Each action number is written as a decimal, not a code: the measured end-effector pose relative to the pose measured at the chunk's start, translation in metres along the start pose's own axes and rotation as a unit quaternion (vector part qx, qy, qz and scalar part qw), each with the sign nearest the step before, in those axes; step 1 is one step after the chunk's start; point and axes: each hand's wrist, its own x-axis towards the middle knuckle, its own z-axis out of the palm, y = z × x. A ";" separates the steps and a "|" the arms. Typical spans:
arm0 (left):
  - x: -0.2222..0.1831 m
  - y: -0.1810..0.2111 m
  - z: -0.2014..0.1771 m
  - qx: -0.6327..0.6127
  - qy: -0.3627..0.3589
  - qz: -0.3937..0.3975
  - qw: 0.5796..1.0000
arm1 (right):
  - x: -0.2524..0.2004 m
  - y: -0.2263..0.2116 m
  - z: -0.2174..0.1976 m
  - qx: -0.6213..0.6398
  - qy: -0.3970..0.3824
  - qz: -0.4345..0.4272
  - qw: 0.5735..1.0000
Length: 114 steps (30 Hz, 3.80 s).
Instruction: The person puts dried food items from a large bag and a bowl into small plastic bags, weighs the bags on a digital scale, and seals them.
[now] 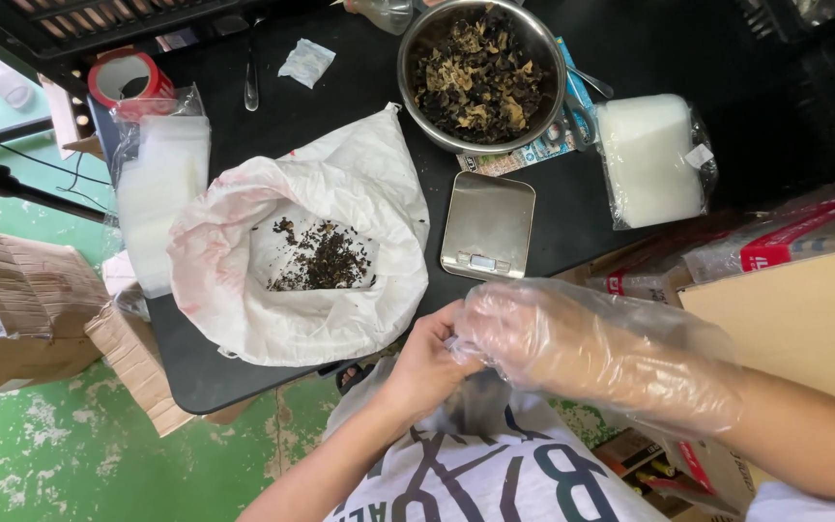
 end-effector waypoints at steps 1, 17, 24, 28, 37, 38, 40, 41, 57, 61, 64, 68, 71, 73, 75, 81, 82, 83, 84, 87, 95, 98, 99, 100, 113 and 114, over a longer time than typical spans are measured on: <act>0.000 -0.007 -0.002 0.002 0.009 -0.001 1.000 | -0.022 0.009 0.022 0.033 -0.007 0.015 0.999; -0.015 -0.003 -0.006 0.079 0.056 -0.014 0.995 | 0.038 -0.004 -0.091 0.326 -0.132 0.267 0.897; -0.013 -0.008 -0.015 0.138 0.095 0.077 0.983 | 0.047 -0.001 -0.094 0.362 -0.072 0.312 0.875; -0.016 -0.013 -0.016 0.187 0.111 0.096 0.971 | 0.053 -0.006 -0.096 0.315 -0.104 0.279 0.901; -0.019 0.000 -0.031 0.271 0.058 0.061 0.959 | 0.037 -0.012 -0.070 -0.032 -0.025 -0.011 0.999; -0.020 0.004 -0.035 0.243 0.018 0.016 0.970 | 0.034 -0.010 -0.061 0.003 0.006 -0.017 1.000; -0.017 0.015 -0.040 0.281 0.015 0.036 0.959 | 0.041 -0.014 -0.061 0.037 0.017 -0.013 0.999; -0.015 0.023 -0.044 0.322 0.008 0.057 0.945 | 0.047 -0.014 -0.062 0.067 0.033 -0.007 0.997; -0.035 0.039 -0.062 0.402 0.055 -0.004 0.914 | 0.082 -0.008 -0.046 0.132 -0.067 0.006 0.989; -0.044 0.013 -0.067 0.464 0.070 0.100 0.878 | 0.089 -0.013 -0.043 0.090 -0.071 -0.016 0.993; -0.048 0.014 -0.067 0.466 0.072 0.120 0.874 | 0.086 -0.013 -0.046 0.091 -0.087 -0.006 0.992; -0.054 0.022 -0.081 0.434 0.073 0.100 0.892 | 0.074 -0.007 -0.054 0.157 -0.096 0.052 0.982; -0.050 0.044 -0.074 0.417 0.046 0.070 0.905 | 0.051 0.000 -0.043 0.183 -0.082 0.069 0.977; -0.045 0.054 -0.068 0.425 0.025 0.075 0.902 | 0.055 -0.003 -0.046 0.188 -0.081 0.083 0.975; -0.040 0.057 -0.062 0.432 -0.001 0.082 0.898 | 0.058 -0.005 -0.047 0.191 -0.080 0.101 0.973; -0.037 0.025 -0.061 0.556 -0.027 0.138 0.819 | 0.066 -0.019 -0.037 0.154 0.016 0.045 0.987; -0.036 0.027 -0.061 0.543 -0.017 0.136 0.828 | 0.062 -0.020 -0.031 0.136 0.053 0.037 0.989; -0.035 0.028 -0.061 0.529 -0.009 0.132 0.838 | 0.057 -0.021 -0.025 0.116 0.089 0.031 0.989; -0.037 0.031 -0.066 0.529 -0.026 0.134 0.837 | 0.059 -0.025 -0.034 0.108 0.094 0.044 0.989; -0.030 0.034 -0.075 0.524 -0.067 0.092 0.844 | 0.054 -0.032 -0.053 -0.139 0.037 -0.088 0.986; 0.002 -0.002 -0.091 0.655 -0.096 0.102 0.742 | -0.005 -0.042 -0.061 -0.301 -0.041 0.000 0.953; 0.031 -0.017 -0.099 0.634 -0.097 0.067 0.764 | -0.024 -0.054 -0.066 0.029 0.084 0.298 0.950; 0.039 -0.005 -0.081 0.635 -0.113 0.075 0.760 | -0.028 -0.057 -0.074 0.019 0.092 0.310 0.946; 0.047 0.007 -0.062 0.582 -0.126 0.071 0.800 | -0.032 -0.059 -0.081 0.084 0.109 0.381 0.914; 0.167 -0.033 0.248 0.286 -0.343 0.279 0.850 | -0.141 -0.110 -0.215 -0.313 0.282 0.669 0.612; 0.173 -0.038 0.264 0.282 -0.356 0.279 0.846 | -0.161 -0.108 -0.223 -0.320 0.285 0.674 0.602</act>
